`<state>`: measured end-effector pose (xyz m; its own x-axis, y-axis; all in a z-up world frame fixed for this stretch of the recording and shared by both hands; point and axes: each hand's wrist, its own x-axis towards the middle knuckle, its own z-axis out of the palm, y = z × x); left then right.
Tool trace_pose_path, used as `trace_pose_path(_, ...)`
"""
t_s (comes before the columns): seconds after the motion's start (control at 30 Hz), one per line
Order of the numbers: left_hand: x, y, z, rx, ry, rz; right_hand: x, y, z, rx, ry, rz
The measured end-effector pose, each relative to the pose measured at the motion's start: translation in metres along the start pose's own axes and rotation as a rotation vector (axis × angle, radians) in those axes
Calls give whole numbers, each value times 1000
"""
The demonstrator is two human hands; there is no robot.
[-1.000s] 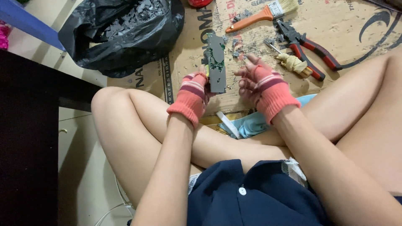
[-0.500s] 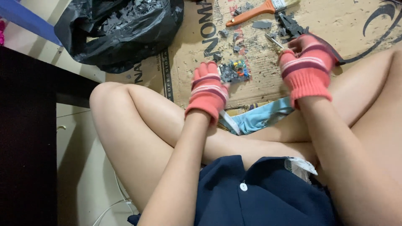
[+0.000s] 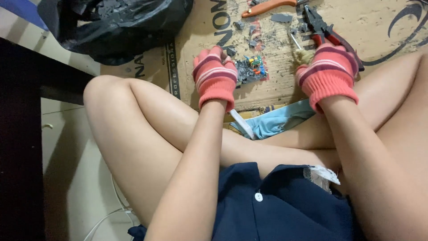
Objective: The person sits cross-legged on the floor and uses a screwdriver to remove screws from a small circuit board. They then use pliers to pull off components and place them into a black plastic bag. The person repeats this process with multiple components.
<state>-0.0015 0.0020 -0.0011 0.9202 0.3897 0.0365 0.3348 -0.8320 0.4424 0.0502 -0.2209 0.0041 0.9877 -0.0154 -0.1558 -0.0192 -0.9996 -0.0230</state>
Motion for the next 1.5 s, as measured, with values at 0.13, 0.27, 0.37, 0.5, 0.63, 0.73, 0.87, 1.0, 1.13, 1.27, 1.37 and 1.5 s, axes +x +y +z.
trace_pose_path(0.13, 3, -4, 3, -33, 68, -36, -44, -32, -66, 279, -357, 60)
trace_pose_path(0.27, 13, 5, 13, -70, 109, -52, -76, -44, -95, 580, -475, 97)
trace_pose_path(0.37, 18, 10, 30, -149, 125, -125, -85, -40, -101, 435, -567, 126)
trace_pose_path(0.5, 17, 12, 42, -63, 166, -132, -74, -22, -77, 464, -492, 58)
trace_pose_path(0.63, 18, 7, 49, -117, 236, -146, -67, -29, -77, 398, -470, -6)
trace_pose_path(0.73, 17, 4, 57, -104, 353, -92, -64, -30, -77, 358, -446, -62)
trace_pose_path(0.87, 18, 2, 61, -92, 394, -85, -63, -25, -65, 392, -363, -111)
trace_pose_path(1.0, 18, 2, 62, -114, 391, -83, -69, -33, -83, 236, -376, -93)
trace_pose_path(1.13, 19, 4, 60, -119, 393, -94, -69, -47, -79, 126, -424, -83)
trace_pose_path(1.27, 21, 1, 64, -145, 363, -105, -71, -58, -81, 113, -436, -68)
trace_pose_path(1.37, 23, 2, 63, -149, 337, -124, -71, -62, -82, 160, -393, -8)
trace_pose_path(1.5, 22, 3, 61, -150, 292, -133, -72, -72, -90, 173, -379, 11)
